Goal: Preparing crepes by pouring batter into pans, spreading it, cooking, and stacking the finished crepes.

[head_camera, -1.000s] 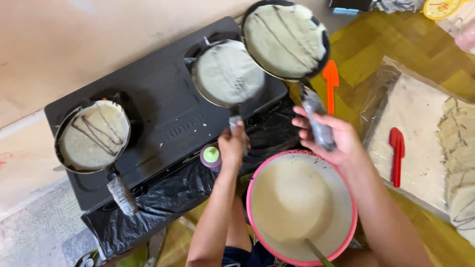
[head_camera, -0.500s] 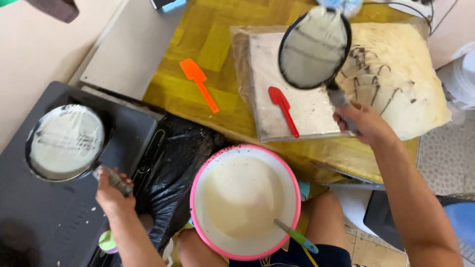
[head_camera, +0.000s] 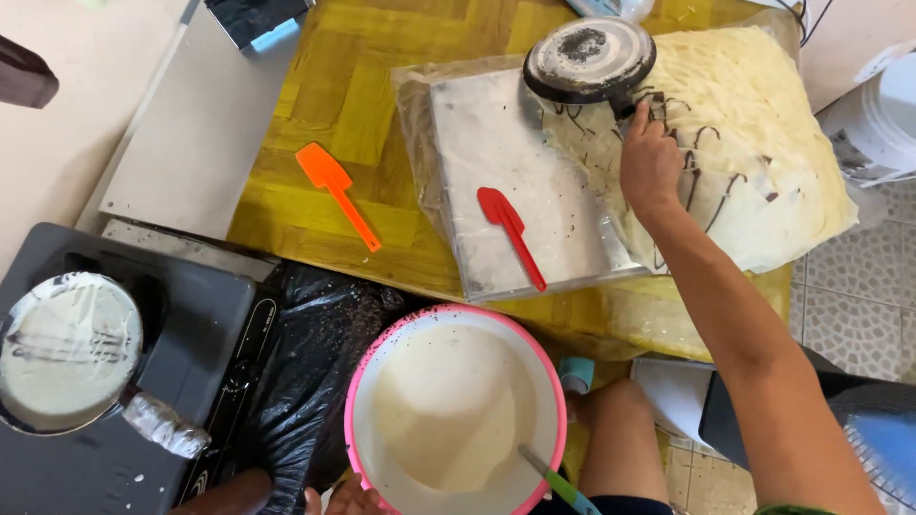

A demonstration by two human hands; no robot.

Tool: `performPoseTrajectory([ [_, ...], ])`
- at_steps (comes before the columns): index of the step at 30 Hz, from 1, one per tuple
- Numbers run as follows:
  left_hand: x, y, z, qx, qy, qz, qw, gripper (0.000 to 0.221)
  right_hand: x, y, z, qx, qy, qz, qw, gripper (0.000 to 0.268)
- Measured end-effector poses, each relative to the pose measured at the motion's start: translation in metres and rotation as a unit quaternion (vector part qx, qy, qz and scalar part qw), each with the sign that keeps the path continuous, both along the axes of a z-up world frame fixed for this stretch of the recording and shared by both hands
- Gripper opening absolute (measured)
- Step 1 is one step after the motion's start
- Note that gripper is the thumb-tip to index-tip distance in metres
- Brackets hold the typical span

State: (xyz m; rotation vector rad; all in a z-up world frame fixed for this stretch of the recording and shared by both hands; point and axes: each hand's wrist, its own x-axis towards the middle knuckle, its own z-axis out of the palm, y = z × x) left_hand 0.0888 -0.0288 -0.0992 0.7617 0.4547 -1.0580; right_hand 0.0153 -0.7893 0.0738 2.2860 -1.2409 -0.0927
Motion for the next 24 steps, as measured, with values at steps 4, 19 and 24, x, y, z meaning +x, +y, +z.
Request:
performPoseTrajectory([
  [4, 0.016, 0.001, -0.017, -0.222, -0.076, -0.138, 0.962, 0.078, -0.002, -0.004, 0.007, -0.076, 0.034, 0.017, 0.996, 0.078],
  [19, -0.066, -0.202, 0.184, 0.242, -0.136, -0.259, 0.925, 0.032, 0.032, 0.026, 0.095, -0.287, 0.104, 0.147, 0.941, 0.084],
  [24, -0.025, -0.320, 0.235, 0.207, -0.459, -0.275, 0.819, 0.070, 0.019, 0.131, 0.088, 0.373, -0.437, 0.033, 0.818, 0.038],
])
